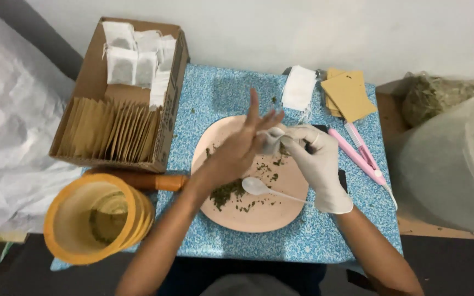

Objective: Filling individual tea filter bags with dried tea leaves using a small spoon.

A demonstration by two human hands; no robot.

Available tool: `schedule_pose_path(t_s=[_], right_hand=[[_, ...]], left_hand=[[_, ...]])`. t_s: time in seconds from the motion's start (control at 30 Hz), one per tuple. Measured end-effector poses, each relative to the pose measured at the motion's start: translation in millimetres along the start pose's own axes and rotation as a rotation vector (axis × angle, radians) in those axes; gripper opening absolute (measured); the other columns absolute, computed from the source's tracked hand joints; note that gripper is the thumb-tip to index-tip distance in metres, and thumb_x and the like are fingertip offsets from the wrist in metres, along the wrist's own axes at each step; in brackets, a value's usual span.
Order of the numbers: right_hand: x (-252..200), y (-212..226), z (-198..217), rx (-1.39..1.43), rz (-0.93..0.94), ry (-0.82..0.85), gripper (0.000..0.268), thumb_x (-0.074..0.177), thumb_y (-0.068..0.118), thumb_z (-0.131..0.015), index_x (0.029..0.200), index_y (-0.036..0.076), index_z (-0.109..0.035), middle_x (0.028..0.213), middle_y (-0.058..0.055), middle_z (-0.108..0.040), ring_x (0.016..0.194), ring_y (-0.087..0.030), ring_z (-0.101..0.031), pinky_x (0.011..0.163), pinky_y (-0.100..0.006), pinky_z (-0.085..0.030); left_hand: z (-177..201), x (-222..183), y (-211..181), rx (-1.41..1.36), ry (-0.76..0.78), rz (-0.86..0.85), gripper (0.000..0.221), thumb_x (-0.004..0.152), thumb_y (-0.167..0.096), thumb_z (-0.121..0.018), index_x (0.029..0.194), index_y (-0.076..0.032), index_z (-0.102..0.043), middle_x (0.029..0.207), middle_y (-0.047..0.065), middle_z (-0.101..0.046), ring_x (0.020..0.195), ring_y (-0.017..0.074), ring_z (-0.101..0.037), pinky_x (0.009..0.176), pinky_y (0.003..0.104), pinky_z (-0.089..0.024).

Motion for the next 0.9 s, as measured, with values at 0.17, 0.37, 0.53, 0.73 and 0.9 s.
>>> schedule_pose_path(t_s=[0.17,0.37,0.53,0.73,0.9], right_hand=[[-11,4,1,-0.024,-0.106,-0.035,0.017,0.094,0.002,-0.072,0.085,0.014,-0.079,0.101,-0.001,-0.081,0.093,-0.009,-0.068,0.084,-0.027,-0.054],[-19,-19,-4,0.055,-0.058,-0.053,0.015,0.095,-0.004,-0.072,0.091,0.009,-0.079,0.096,-0.004,-0.079,0.092,-0.011,-0.064,0.079,-0.028,-0.050],[-18,-3,-12,0.056,-0.150,-0.062,0.015,0.095,-0.004,-0.073,0.090,0.008,-0.081,0.081,-0.002,-0.071,0.083,-0.009,-0.055,0.078,-0.031,-0.047],[-18,-8,-16,0.056,-0.280,0.071,0.023,0.086,-0.004,-0.086,0.100,0.005,-0.070,0.087,-0.002,-0.064,0.089,-0.016,-0.059,0.087,-0.039,-0.054],[-21,-44,-12,0.130,-0.267,0.048,0.018,0.083,-0.001,-0.092,0.080,0.004,-0.075,0.092,-0.013,-0.082,0.091,-0.016,-0.067,0.086,-0.041,-0.058]], left_hand=[[-6,-5,35,0.061,-0.011,0.002,0.080,0.119,-0.044,-0.026,0.164,-0.019,0.035,0.179,0.004,-0.042,0.148,0.0314,-0.061,0.090,0.045,-0.069],[-2,-20,33,0.041,-0.108,-0.005,0.082,0.118,-0.040,-0.037,0.173,-0.017,0.019,0.167,0.007,-0.059,0.094,0.0261,-0.058,0.081,0.044,-0.049],[-12,-20,60,-0.002,-0.197,0.068,0.085,0.105,-0.040,-0.070,0.171,0.001,-0.035,0.135,0.031,-0.075,0.122,0.0493,-0.074,0.106,0.058,-0.059],[-20,-19,81,-0.069,-0.353,-0.007,0.011,0.102,-0.023,-0.082,0.104,-0.012,-0.086,0.085,0.010,-0.086,0.080,0.0222,-0.085,0.075,0.034,-0.066],[-20,-19,83,-0.145,-0.427,-0.055,0.018,0.098,-0.010,-0.085,0.084,-0.003,-0.077,0.063,0.012,-0.071,0.069,0.0072,-0.056,0.064,0.032,-0.057]])
Point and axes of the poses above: each hand's wrist, its own x-axis towards the middle knuckle, its own z-axis out of the back of the hand, y = z × x, the point moved 3 cm from there along x, towards the middle knuckle
